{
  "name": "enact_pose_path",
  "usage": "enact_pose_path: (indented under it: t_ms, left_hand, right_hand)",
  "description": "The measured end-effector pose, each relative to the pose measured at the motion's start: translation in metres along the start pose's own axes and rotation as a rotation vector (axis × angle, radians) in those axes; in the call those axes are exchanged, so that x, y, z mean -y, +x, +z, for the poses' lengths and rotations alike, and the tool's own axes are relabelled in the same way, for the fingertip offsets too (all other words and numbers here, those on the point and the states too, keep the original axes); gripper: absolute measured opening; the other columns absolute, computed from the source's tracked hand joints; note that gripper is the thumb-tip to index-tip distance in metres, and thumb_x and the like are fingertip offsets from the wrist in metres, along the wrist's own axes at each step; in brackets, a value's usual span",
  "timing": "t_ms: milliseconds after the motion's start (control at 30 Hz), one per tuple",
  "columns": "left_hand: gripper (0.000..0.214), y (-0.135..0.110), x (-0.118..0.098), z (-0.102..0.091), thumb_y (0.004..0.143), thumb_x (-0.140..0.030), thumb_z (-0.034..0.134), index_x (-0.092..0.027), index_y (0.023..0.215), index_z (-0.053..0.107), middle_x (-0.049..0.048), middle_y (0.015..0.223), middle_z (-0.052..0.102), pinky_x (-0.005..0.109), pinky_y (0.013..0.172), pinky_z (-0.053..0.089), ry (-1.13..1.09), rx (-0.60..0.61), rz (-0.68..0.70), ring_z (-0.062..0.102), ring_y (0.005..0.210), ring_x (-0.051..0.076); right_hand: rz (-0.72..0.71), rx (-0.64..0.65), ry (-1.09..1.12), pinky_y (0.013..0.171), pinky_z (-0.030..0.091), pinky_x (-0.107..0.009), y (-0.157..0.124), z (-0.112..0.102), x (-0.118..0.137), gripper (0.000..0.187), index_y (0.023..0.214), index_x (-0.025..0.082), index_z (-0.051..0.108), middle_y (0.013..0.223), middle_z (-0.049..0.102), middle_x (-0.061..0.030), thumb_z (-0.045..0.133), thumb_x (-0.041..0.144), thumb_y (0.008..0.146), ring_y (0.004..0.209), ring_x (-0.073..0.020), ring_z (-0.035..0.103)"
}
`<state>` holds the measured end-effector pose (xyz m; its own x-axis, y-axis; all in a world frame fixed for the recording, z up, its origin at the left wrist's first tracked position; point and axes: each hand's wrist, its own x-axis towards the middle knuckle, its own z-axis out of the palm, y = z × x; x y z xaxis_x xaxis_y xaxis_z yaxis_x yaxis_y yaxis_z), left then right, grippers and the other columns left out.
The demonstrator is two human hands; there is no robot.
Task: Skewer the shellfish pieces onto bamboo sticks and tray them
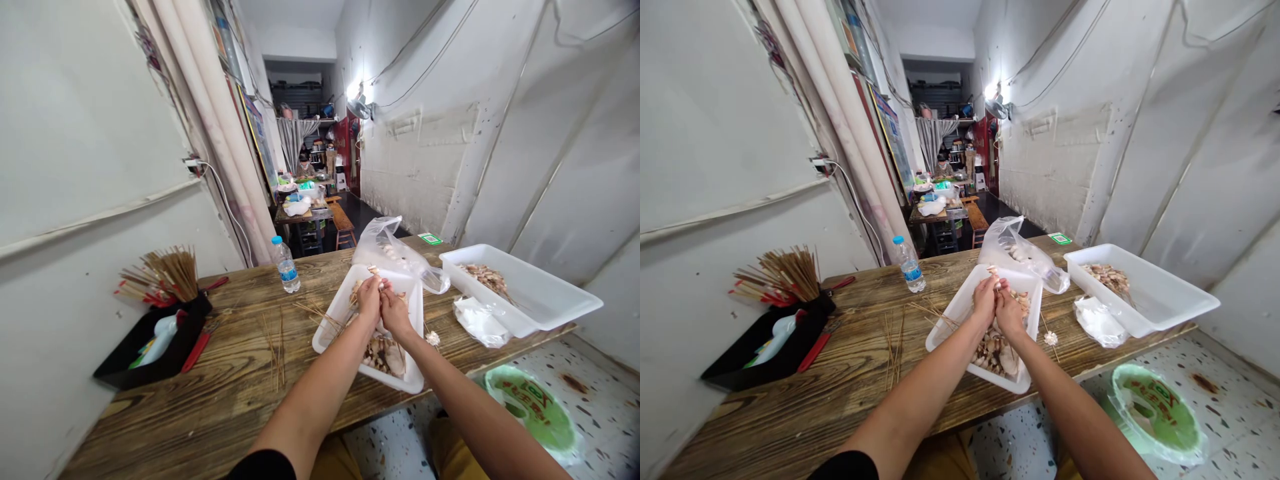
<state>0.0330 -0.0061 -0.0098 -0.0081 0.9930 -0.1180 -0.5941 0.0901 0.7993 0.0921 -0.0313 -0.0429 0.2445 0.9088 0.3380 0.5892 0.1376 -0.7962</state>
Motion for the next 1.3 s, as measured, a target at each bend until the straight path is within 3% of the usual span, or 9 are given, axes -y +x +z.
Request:
enact_pose_path:
  t_ms: [133,333,500,800,1000,1133,1300]
  left_hand:
    - [0.028,0.006,-0.006,-0.004,0.089,-0.039,0.054,-0.014,0.097,0.06,0.0117,0.095,0.072,0.03,0.074,0.052,-0.01,-0.037,0.001,0.069,0.083,0.019]
    - [0.032,0.014,-0.003,-0.009,0.085,-0.045,0.055,-0.014,0.085,0.061,0.0135,0.094,0.073,0.028,0.072,0.051,0.043,-0.064,0.02,0.069,0.087,0.021]
    - [0.026,0.014,0.003,-0.007,0.083,-0.041,0.057,-0.016,0.081,0.062,0.0118,0.098,0.073,0.029,0.076,0.052,0.013,-0.056,-0.013,0.069,0.093,0.021]
    - [0.016,0.008,0.001,-0.004,0.081,-0.027,0.056,-0.014,0.076,0.063,0.0118,0.087,0.073,0.032,0.075,0.053,-0.01,-0.03,-0.064,0.069,0.088,0.023]
    - [0.036,0.015,-0.01,-0.01,0.088,-0.049,0.052,-0.014,0.093,0.061,0.0126,0.095,0.071,0.026,0.067,0.053,-0.095,-0.143,-0.051,0.069,0.081,0.018]
    - [0.029,0.023,-0.01,-0.016,0.093,-0.041,0.047,-0.014,0.092,0.059,0.0121,0.091,0.071,0.024,0.064,0.051,-0.057,-0.153,-0.011,0.069,0.075,0.015]
    - [0.025,0.023,-0.002,-0.014,0.09,-0.036,0.049,-0.014,0.088,0.061,0.0128,0.092,0.072,0.025,0.067,0.051,0.0,-0.139,0.017,0.071,0.082,0.019]
  right_hand:
    - [-0.012,0.063,0.027,0.067,0.045,-0.028,-0.002,0.0,0.002,0.031,0.083,0.02,0.068,0.075,0.07,-0.0047,0.038,0.026,0.086,0.065,-0.0175,0.06]
    - [-0.016,0.079,0.073,0.072,0.046,-0.027,-0.008,0.001,0.008,0.029,0.084,0.02,0.07,0.08,0.072,-0.0055,0.041,0.025,0.087,0.073,-0.0183,0.063]
    - [0.001,0.09,0.078,0.074,0.046,-0.028,-0.008,0.0,0.007,0.03,0.086,0.019,0.069,0.082,0.072,-0.0061,0.04,0.024,0.087,0.075,-0.0185,0.063]
    - [0.05,0.08,0.01,0.074,0.045,-0.03,-0.006,-0.002,0.005,0.03,0.086,0.017,0.067,0.085,0.071,-0.0094,0.038,0.024,0.087,0.076,-0.0204,0.063]
    - [0.015,0.134,0.072,0.07,0.045,-0.029,-0.009,-0.003,0.009,0.027,0.077,0.021,0.063,0.072,0.067,-0.0036,0.038,0.028,0.086,0.069,-0.0187,0.06]
    - [0.011,0.165,0.116,0.066,0.044,-0.029,-0.012,-0.002,0.008,0.027,0.072,0.022,0.058,0.066,0.063,-0.0017,0.036,0.032,0.086,0.066,-0.0188,0.057]
    - [0.027,0.155,0.135,0.07,0.044,-0.031,-0.011,-0.002,0.011,0.024,0.067,0.022,0.055,0.066,0.062,-0.0024,0.037,0.03,0.082,0.067,-0.0191,0.057]
